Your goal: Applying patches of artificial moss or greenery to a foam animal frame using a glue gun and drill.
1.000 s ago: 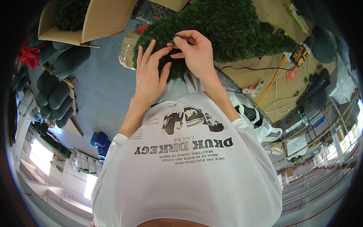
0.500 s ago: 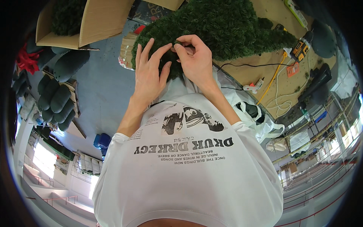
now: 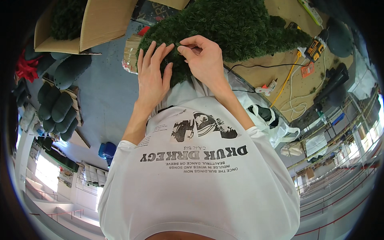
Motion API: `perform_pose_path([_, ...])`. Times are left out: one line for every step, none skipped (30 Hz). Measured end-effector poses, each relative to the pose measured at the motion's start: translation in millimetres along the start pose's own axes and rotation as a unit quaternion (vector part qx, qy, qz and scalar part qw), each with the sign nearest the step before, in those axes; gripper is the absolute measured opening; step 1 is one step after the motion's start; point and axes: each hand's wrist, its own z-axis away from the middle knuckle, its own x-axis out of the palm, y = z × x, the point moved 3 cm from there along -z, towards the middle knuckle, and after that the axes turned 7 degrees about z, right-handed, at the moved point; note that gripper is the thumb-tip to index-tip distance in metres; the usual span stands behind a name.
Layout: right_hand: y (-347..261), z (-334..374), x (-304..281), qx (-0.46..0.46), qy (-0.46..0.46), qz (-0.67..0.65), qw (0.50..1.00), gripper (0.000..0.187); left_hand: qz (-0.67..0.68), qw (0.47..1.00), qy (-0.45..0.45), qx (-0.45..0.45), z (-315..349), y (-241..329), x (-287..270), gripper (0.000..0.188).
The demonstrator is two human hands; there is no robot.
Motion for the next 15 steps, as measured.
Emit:
perform_pose_path([-1.6, -1.0, -0.2, -0.001, -0.004, 0.024, 1.0, 0.017, 0.002, 1.0, 0.001, -0.001, 1.0, -0.3, 0.5, 0.055])
perform_pose_path([-2.1, -2.1, -0.3, -0.001, -0.005, 0.027, 1.0, 0.017, -0.004, 1.0, 0.004, -0.001, 1.6, -0.9, 1.4, 0.054])
perform_pose_path([-1.7, -3.1, 0.0, 0.013, -0.011, 0.024, 1.0, 0.017, -0.011, 1.0, 0.006, -0.001, 2.3, -1.6, 2.3, 0.054])
perform_pose_path([-1.3, -4.2, 0.4, 0.028, -0.017, 0.022, 0.999, 0.018, -0.008, 1.0, 0.008, -0.001, 3.0, -2.6, 3.5, 0.054])
perform_pose_path([-1.9, -5.0, 0.3, 0.028, -0.017, 0.025, 0.999, 0.018, -0.005, 1.0, 0.017, 0.001, 4.1, -3.5, 4.3, 0.056])
perform_pose_path([-3.0, -6.1, 0.3, 0.021, -0.018, 0.041, 0.999, 0.018, -0.001, 1.0, 0.026, 0.002, 4.8, -4.0, 4.8, 0.058])
perform_pose_path([-3.7, -6.9, 0.4, 0.013, -0.018, 0.057, 0.998, 0.019, 0.001, 1.0, 0.027, 0.001, 5.1, -4.5, 5.4, 0.058])
perform_pose_path([-3.3, -8.2, 0.3, 0.013, -0.019, 0.06, 0.998, 0.019, 0.002, 1.0, 0.026, -0.001, 3.9, -4.4, 5.2, 0.056])
perform_pose_path([-2.5, -9.1, 0.1, 0.008, -0.021, 0.074, 0.997, 0.019, 0.003, 1.0, 0.025, -0.004, 3.4, -4.6, 5.3, 0.054])
perform_pose_path([-2.5, -9.5, 0.2, 0.004, -0.024, 0.087, 0.996, 0.019, 0.005, 1.0, 0.028, -0.005, 4.1, -5.2, 5.9, 0.054])
perform_pose_path([-3.8, -9.4, 0.9, 0.003, -0.025, 0.091, 0.996, 0.019, 0.007, 0.999, 0.031, -0.002, 4.9, -5.8, 6.4, 0.054])
perform_pose_path([-5.9, -9.2, 1.6, 0.0, -0.024, 0.104, 0.994, 0.019, 0.008, 0.999, 0.034, 0.001, 5.4, -6.3, 6.6, 0.054])
perform_pose_path([-8.0, -9.1, 2.2, -0.002, -0.023, 0.117, 0.993, 0.019, 0.01, 0.999, 0.036, 0.0, 5.5, -7.3, 6.6, 0.054])
perform_pose_path([-10.2, -9.0, 2.1, -0.003, -0.023, 0.12, 0.992, 0.019, 0.013, 0.999, 0.039, 0.003, 5.6, -7.8, 6.6, 0.054])
perform_pose_path([-12.7, -9.1, 2.5, -0.004, -0.032, 0.144, 0.989, 0.02, 0.015, 0.999, 0.042, 0.006, 5.8, -8.4, 6.9, 0.055])
